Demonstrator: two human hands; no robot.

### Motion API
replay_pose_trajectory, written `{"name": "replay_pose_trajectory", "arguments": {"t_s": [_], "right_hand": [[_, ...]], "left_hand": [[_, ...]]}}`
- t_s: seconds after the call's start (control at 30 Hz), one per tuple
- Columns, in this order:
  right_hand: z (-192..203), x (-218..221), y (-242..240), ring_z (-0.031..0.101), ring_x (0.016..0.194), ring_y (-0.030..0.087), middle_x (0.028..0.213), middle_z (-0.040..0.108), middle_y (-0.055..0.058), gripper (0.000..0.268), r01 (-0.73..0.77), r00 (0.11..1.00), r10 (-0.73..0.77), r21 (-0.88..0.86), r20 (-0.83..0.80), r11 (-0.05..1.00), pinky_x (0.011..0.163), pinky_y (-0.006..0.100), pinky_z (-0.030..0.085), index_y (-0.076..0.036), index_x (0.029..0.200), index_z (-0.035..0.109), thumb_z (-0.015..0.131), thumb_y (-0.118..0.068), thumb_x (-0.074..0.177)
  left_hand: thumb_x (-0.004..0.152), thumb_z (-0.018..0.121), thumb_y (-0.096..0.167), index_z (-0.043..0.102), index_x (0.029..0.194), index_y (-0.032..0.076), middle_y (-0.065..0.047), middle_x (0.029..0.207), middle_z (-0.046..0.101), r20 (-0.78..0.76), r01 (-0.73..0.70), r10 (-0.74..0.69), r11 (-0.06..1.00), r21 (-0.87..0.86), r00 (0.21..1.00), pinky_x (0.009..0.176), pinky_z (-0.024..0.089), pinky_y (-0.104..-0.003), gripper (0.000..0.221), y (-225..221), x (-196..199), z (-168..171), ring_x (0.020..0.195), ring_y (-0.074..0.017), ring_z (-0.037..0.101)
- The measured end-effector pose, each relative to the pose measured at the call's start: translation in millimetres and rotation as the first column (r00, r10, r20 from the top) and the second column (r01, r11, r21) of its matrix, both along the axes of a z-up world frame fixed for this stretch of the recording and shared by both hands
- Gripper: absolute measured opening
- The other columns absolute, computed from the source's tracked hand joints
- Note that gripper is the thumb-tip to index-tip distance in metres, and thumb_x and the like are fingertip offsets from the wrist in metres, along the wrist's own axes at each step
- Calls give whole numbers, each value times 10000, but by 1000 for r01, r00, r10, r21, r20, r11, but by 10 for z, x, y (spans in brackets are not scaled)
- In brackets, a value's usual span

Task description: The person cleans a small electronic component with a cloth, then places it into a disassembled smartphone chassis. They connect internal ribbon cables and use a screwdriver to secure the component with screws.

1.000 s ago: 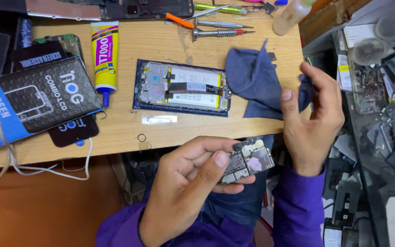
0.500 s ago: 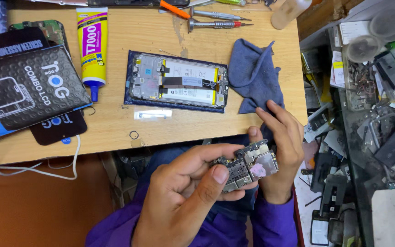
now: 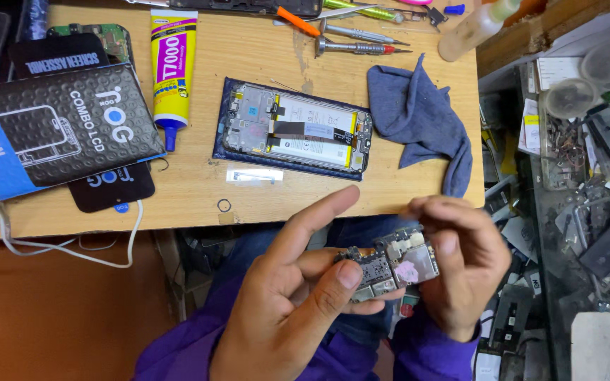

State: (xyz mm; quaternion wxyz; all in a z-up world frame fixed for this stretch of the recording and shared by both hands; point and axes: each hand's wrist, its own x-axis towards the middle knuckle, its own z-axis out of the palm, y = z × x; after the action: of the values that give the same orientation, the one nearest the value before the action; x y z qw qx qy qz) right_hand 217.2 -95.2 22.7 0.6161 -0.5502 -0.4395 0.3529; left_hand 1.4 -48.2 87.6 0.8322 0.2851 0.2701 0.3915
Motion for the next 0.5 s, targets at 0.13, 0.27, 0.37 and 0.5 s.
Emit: {"name": "replay_pose_trajectory", "arguments": {"t_s": [0.13,0.27,0.37,0.5], "right_hand": [[-382,-61,-341,650,1105,335,1286,647,229,721,-251,831,286,139,-477,958,1003,498,556,16,1342,620,851,-491,884],[-724,-69,-781,570,1222,391,1381,547,239,766,-274,697,276,110,-662,956,1033,560,501,-14,1378,584,875,-487,849],[-901,-1,-1062,541,1254,463,1450,486,296,671,-314,463,183,33,-867,949,1006,614,479,-34,1345,598,820,-486,901],[-1073,63,-1135,466,1349,488,1473,430,280,454,-394,418,331,159,-846,905,1141,671,375,-91,1215,680,774,-423,919]], "left_hand": [[1068,584,238,226,1633,-5,-176,1035,748,-54,19,-17,999,35,998,874,640,-341,711,-90,47,-164,979,-181,730],[1074,585,214,403,1419,-43,-162,1055,786,-190,41,-9,986,161,982,772,623,-291,467,-221,68,-400,839,-156,750],[1061,603,219,493,1204,-23,-157,1148,780,-266,55,13,968,244,964,687,618,-271,302,-326,47,-564,747,-155,755],[1058,686,226,647,1127,44,-122,1000,776,-427,116,88,897,427,900,777,635,-292,199,-411,-16,-683,915,-191,815]]}}
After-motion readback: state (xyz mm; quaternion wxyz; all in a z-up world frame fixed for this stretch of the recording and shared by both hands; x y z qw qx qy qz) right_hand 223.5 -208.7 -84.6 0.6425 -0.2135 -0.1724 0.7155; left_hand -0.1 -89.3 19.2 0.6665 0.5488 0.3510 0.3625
